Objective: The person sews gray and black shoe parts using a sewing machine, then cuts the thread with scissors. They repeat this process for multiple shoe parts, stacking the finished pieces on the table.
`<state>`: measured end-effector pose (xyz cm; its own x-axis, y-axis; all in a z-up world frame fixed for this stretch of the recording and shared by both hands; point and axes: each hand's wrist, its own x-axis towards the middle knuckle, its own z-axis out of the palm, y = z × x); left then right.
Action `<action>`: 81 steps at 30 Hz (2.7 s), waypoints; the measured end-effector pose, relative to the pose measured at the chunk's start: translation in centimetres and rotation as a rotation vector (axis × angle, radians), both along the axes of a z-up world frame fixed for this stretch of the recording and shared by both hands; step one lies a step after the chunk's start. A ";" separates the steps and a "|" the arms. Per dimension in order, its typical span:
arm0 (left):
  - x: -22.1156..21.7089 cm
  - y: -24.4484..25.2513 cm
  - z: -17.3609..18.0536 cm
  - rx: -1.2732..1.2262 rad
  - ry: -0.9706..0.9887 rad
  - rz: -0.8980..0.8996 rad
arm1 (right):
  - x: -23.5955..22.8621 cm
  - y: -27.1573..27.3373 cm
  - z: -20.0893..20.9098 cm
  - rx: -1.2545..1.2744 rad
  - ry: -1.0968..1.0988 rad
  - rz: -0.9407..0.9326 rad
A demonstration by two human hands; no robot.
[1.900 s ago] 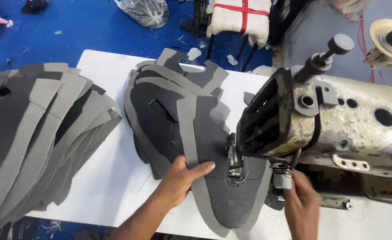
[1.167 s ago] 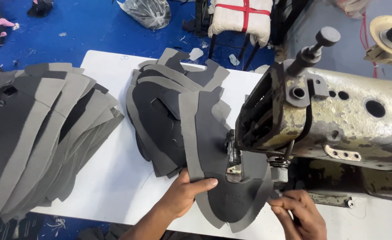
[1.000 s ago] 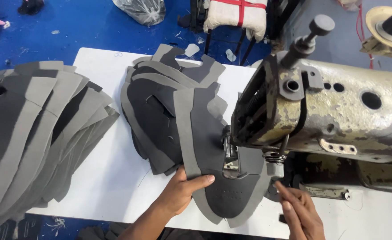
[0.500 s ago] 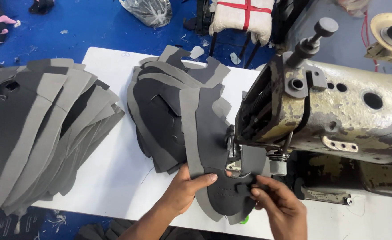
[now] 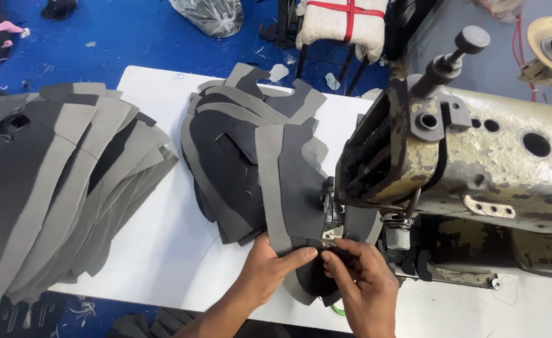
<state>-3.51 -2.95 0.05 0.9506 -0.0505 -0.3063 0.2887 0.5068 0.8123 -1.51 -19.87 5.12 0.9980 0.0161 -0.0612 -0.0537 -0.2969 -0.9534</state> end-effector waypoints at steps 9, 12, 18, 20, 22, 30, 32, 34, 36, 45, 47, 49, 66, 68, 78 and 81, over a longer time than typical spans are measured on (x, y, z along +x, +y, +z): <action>0.5 0.0 1.4 0.001 -0.068 0.010 | 1.7 -5.2 -4.2 0.118 -0.078 -0.182; 0.4 -0.4 1.7 0.009 -0.031 0.028 | 0.7 -7.2 -9.1 0.456 0.147 -0.192; 0.2 -1.1 2.1 0.039 -0.022 0.097 | 0.4 -4.1 -4.2 0.456 0.147 -0.101; 0.2 -1.1 2.3 0.054 0.000 0.102 | 0.4 -4.4 -4.6 0.399 0.150 -0.112; 0.2 -1.1 2.4 0.070 0.023 0.106 | 0.4 -4.5 -4.7 0.341 0.152 -0.125; 0.1 -1.0 1.3 0.025 0.057 0.055 | 0.4 -4.3 -4.8 0.313 0.120 -0.152; 0.1 -1.1 1.1 0.006 0.043 0.068 | 0.4 -4.4 -5.0 0.295 0.118 -0.158; 0.1 -1.1 1.0 -0.011 0.030 0.083 | 0.5 -4.3 -4.9 0.278 0.117 -0.163; 0.1 -1.1 0.8 -0.033 -0.001 0.071 | 0.6 -4.1 -4.6 0.260 0.125 -0.171; 0.2 -0.9 0.4 0.000 -0.002 0.056 | 0.5 -3.9 -4.7 0.294 0.124 -0.168; 0.3 -0.9 0.2 -0.007 -0.007 0.060 | 0.6 -3.9 -4.8 0.321 0.120 -0.163; 0.3 -0.9 0.1 -0.015 -0.011 0.064 | 0.6 -3.8 -4.6 0.347 0.119 -0.157; 0.4 -0.9 0.7 -0.014 0.017 0.081 | 0.7 -3.4 -4.0 0.401 0.173 -0.176; 0.4 -0.9 0.7 -0.003 0.011 0.081 | 0.7 -3.5 -4.2 0.409 0.165 -0.171; 0.3 -1.0 0.7 0.023 0.018 0.065 | 0.6 -3.6 -4.2 0.410 0.167 -0.164; 0.4 -1.1 1.0 0.012 0.013 0.082 | 0.6 -3.8 -4.5 0.409 0.166 -0.164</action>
